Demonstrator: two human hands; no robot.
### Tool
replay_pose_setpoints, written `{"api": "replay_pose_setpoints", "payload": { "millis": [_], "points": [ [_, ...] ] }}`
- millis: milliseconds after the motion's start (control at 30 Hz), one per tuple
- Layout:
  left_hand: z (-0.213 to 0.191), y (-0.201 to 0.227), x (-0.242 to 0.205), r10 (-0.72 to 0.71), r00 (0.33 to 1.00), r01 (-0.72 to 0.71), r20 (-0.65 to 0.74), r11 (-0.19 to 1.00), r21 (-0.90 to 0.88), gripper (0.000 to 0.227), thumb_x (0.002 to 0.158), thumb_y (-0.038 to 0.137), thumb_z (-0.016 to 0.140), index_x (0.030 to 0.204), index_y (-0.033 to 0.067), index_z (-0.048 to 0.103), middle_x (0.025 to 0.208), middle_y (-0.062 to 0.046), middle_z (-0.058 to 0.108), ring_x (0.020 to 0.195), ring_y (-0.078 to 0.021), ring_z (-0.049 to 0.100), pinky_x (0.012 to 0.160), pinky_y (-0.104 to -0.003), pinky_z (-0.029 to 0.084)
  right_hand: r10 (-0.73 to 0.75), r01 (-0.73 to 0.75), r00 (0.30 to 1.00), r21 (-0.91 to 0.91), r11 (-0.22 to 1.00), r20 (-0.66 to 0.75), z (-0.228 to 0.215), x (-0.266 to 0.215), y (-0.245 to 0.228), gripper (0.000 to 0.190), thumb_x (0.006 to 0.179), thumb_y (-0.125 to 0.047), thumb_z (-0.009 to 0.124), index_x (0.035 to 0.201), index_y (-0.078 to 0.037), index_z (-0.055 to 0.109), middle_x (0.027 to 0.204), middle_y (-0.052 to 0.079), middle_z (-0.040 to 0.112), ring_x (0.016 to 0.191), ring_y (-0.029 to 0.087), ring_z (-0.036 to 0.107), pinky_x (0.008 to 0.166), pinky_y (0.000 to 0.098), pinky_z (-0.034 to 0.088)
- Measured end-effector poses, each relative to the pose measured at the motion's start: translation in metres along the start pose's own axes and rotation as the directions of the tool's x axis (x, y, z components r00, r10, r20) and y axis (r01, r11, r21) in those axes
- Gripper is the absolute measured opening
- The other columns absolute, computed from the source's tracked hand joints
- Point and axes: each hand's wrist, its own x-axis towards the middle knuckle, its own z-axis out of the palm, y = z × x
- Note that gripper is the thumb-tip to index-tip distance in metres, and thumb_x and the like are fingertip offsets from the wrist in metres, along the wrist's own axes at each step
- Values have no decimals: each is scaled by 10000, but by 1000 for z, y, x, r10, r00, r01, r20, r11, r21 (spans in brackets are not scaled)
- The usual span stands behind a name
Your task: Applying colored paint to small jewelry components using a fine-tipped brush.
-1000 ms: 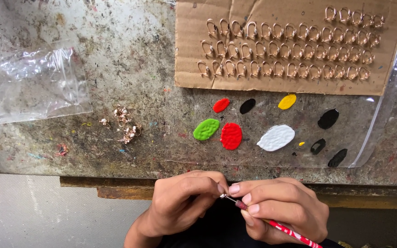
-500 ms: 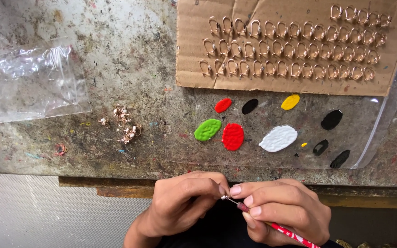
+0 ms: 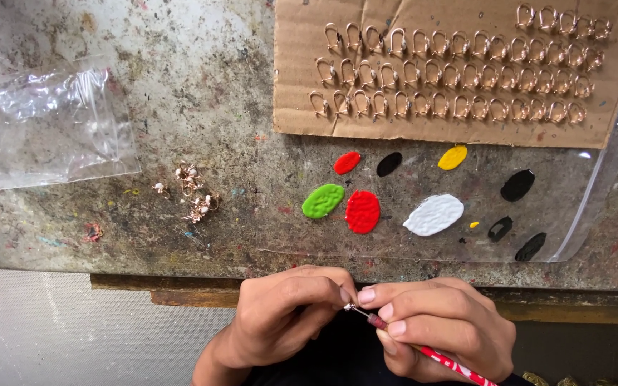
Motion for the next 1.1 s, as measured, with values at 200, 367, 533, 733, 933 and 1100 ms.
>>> {"api": "replay_pose_setpoints", "payload": {
  "millis": [200,367,533,733,933,1100],
  "points": [
    [1,-2,-2,-5,1000,5,0,1000,-9,32,1036,-23,532,1064,-34,545,969,-208,696,885,-316,748,850,-341,626,-5,4,1000,18,1000,24,-2,0,1,112,909,-189,690,955,-145,598,870,4,721,779,159,882,680,160,720],
    [0,-2,-2,0,1000,0,11,1000,14,41,1034,-28,538,1075,-31,544,981,-208,701,883,-304,749,843,-327,621,16,-16,999,-6,1000,-33,3,-2,-1,108,912,-214,682,939,-157,595,842,-11,723,753,150,876,651,156,692],
    [2,-1,-4,-11,1000,12,-7,1000,21,51,1032,-23,547,1082,-19,558,990,-204,711,875,-285,758,834,-311,626,-12,12,1000,4,1000,21,-1,-4,1,119,921,-212,683,965,-152,591,866,-9,723,789,161,883,665,163,698],
    [4,2,-5,-71,996,70,-44,997,-27,61,1022,-40,554,1077,-15,546,1020,-233,709,499,-138,605,504,-189,544,29,-24,989,36,999,-146,12,-6,-2,90,938,-225,624,901,-174,560,763,-39,665,716,180,868,557,159,638],
    [10,7,0,-36,996,37,-75,999,15,59,981,-34,608,1014,-1,573,1023,-238,737,544,-142,701,529,-189,606,-26,91,965,236,968,-262,10,-18,1,108,955,-133,663,982,-126,559,922,45,619,785,250,838,683,222,763],
    [18,14,11,40,991,-16,-128,983,182,71,899,24,633,852,38,583,849,-161,753,757,-207,786,692,-247,613,-128,75,915,-151,986,-382,-23,-24,5,119,891,-122,706,894,-114,587,850,46,630,655,199,717,629,215,684]
  ]
}}
